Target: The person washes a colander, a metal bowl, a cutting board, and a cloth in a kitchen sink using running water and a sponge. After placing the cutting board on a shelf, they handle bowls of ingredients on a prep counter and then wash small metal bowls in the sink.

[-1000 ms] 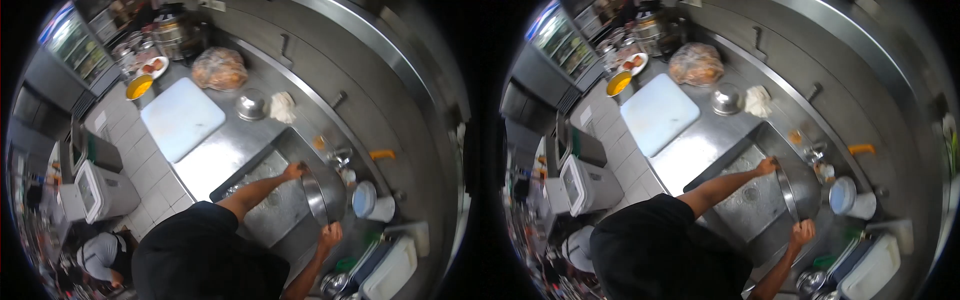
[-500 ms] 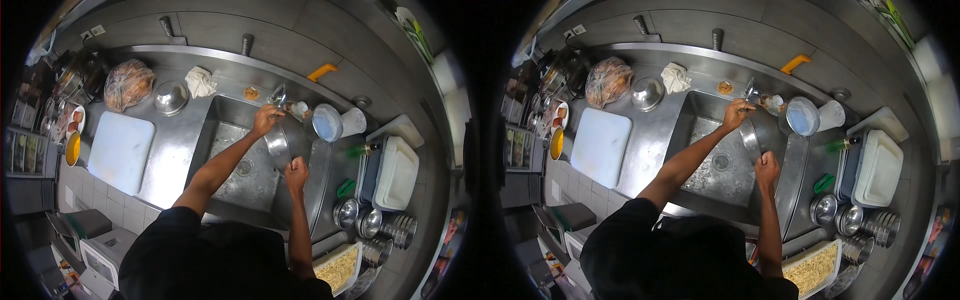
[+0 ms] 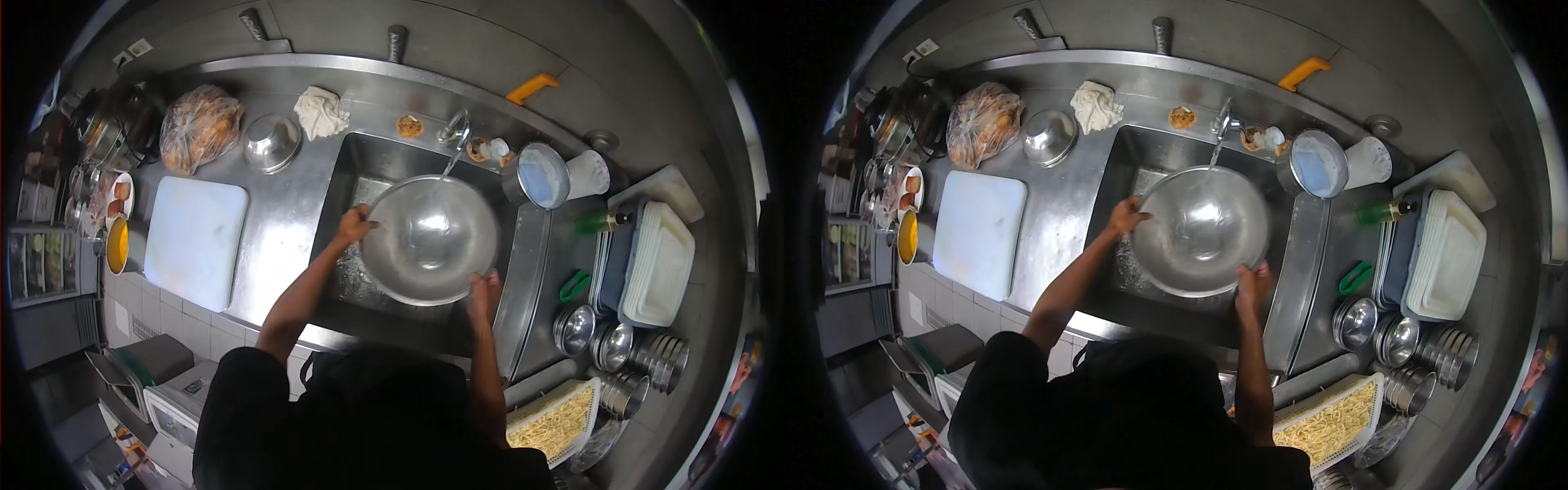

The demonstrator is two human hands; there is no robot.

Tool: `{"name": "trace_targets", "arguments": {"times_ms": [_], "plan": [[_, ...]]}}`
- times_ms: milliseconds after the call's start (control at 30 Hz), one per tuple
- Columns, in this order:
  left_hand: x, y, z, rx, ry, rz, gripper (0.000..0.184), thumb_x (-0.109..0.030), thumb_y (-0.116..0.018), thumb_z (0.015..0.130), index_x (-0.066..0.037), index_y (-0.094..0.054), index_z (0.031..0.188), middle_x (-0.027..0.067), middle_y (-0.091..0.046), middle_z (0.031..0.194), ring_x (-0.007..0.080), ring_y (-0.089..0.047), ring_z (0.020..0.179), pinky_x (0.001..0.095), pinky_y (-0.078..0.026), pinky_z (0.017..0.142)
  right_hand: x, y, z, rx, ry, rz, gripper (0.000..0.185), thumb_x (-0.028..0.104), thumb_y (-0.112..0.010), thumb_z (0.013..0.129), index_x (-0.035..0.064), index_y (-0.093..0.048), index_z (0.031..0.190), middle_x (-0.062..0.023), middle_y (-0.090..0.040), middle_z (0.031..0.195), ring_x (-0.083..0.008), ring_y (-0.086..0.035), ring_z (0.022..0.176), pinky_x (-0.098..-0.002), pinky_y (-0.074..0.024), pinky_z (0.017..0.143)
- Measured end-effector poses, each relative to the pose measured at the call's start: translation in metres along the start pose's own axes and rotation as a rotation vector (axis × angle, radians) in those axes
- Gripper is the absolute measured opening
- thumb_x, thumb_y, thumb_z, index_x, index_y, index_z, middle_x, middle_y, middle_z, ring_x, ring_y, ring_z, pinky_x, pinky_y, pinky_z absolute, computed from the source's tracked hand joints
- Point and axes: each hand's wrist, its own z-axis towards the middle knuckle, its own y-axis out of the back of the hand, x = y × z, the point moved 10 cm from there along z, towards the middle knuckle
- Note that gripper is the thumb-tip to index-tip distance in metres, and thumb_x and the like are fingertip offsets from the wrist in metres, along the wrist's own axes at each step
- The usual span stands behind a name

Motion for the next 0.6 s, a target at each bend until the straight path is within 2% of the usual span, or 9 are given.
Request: {"name": "trace_targets", "arguments": {"times_ms": [67,133,200,267,333,467,533,567,600], "plan": [[0.005,0.040,0.005,-0.237,-0.294,-0.144,0.032,-0.035,-0.068,0.078,-0.005,-0.063,0.088,0.0156,-0.064,0.075,0.0234,-0.063,0.071,0.0370,-0.049,0.066,-0.029,-0.015,-0.005,0.107,-0.116,-0.209,0.037,0.006,-0.065,0.076,0.0025,-0.058,0.112,-0.0061,-0.063,0.101,-0.0168,-0.061,0.087,-0.0296,-0.0491,0.074],[-0.003,0.082,0.031,-0.202,0.044,0.162,0.027,-0.030,-0.068,0.080,-0.006,-0.065,0.092,0.0158,-0.064,0.073,0.0243,-0.062,0.067,0.0361,-0.049,0.065,-0.046,-0.045,0.001,0.211,-0.159,-0.174,0.036,0.019,-0.068,0.081,0.0018,-0.057,0.110,-0.0071,-0.063,0.099,-0.0171,-0.061,0.083,-0.0314,-0.0512,0.065],[-0.085,0.105,0.034,-0.258,-0.231,0.040,0.030,-0.029,-0.069,0.079,-0.007,-0.066,0.099,0.0171,-0.066,0.075,0.0285,-0.064,0.068,0.0385,-0.050,0.067,-0.052,-0.056,0.012,0.215,-0.310,-0.235,0.027,0.020,-0.068,0.082,0.0024,-0.057,0.100,-0.0068,-0.062,0.088,-0.0154,-0.062,0.076,-0.0313,-0.0526,0.063],[-0.145,0.094,0.021,-0.435,-0.466,0.125,0.032,-0.026,-0.066,0.080,-0.007,-0.065,0.107,0.0200,-0.067,0.084,0.0326,-0.066,0.074,0.0406,-0.050,0.070,-0.065,-0.037,0.027,0.202,-0.320,-0.255,0.026,0.021,-0.068,0.081,0.0028,-0.056,0.096,-0.0067,-0.062,0.084,-0.0153,-0.062,0.073,-0.0314,-0.0532,0.064],[-0.178,0.049,-0.005,-0.345,-0.563,0.203,0.034,-0.009,-0.063,0.081,-0.005,-0.062,0.114,0.0174,-0.068,0.095,0.0242,-0.066,0.077,0.0350,-0.049,0.073,-0.090,-0.009,0.046,0.189,-0.325,-0.282,0.025,0.021,-0.068,0.081,0.0032,-0.055,0.092,-0.0066,-0.061,0.079,-0.0151,-0.062,0.071,-0.0315,-0.0537,0.064],[-0.195,0.021,-0.048,-0.173,-0.438,0.110,0.037,-0.007,-0.062,0.078,-0.010,-0.063,0.115,0.0219,-0.065,0.100,0.0310,-0.066,0.089,0.0371,-0.052,0.074,-0.135,0.020,0.041,0.159,-0.446,-0.457,0.035,0.026,-0.074,0.076,0.0031,-0.054,0.095,-0.0087,-0.061,0.080,-0.0187,-0.063,0.066,-0.0315,-0.0537,0.060],[-0.191,0.042,-0.059,-0.167,-0.526,-0.022,0.041,0.001,-0.060,0.079,-0.007,-0.061,0.119,0.0144,-0.067,0.105,0.0146,-0.064,0.090,0.0264,-0.049,0.077,-0.146,-0.014,0.043,0.321,-0.371,-0.310,0.038,0.026,-0.075,0.077,0.0035,-0.054,0.099,-0.0089,-0.062,0.081,-0.0189,-0.062,0.063,-0.0309,-0.0532,0.058],[-0.191,0.056,-0.055,-0.126,-0.569,-0.083,0.041,0.004,-0.059,0.078,-0.007,-0.062,0.117,0.0178,-0.064,0.112,0.0251,-0.065,0.097,0.0311,-0.051,0.077,-0.141,-0.028,0.052,0.287,-0.337,-0.290,0.035,0.027,-0.074,0.077,0.0037,-0.056,0.096,-0.0075,-0.062,0.078,-0.0184,-0.062,0.063,-0.0311,-0.0530,0.059],[-0.190,0.072,-0.049,-0.151,-0.586,-0.041,0.037,0.003,-0.060,0.079,-0.005,-0.063,0.115,0.0170,-0.065,0.108,0.0237,-0.065,0.095,0.0307,-0.051,0.078,-0.132,-0.045,0.066,0.257,-0.296,-0.268,0.033,0.027,-0.074,0.077,0.0038,-0.057,0.094,-0.0061,-0.061,0.075,-0.0180,-0.061,0.064,-0.0313,-0.0528,0.059]]}}
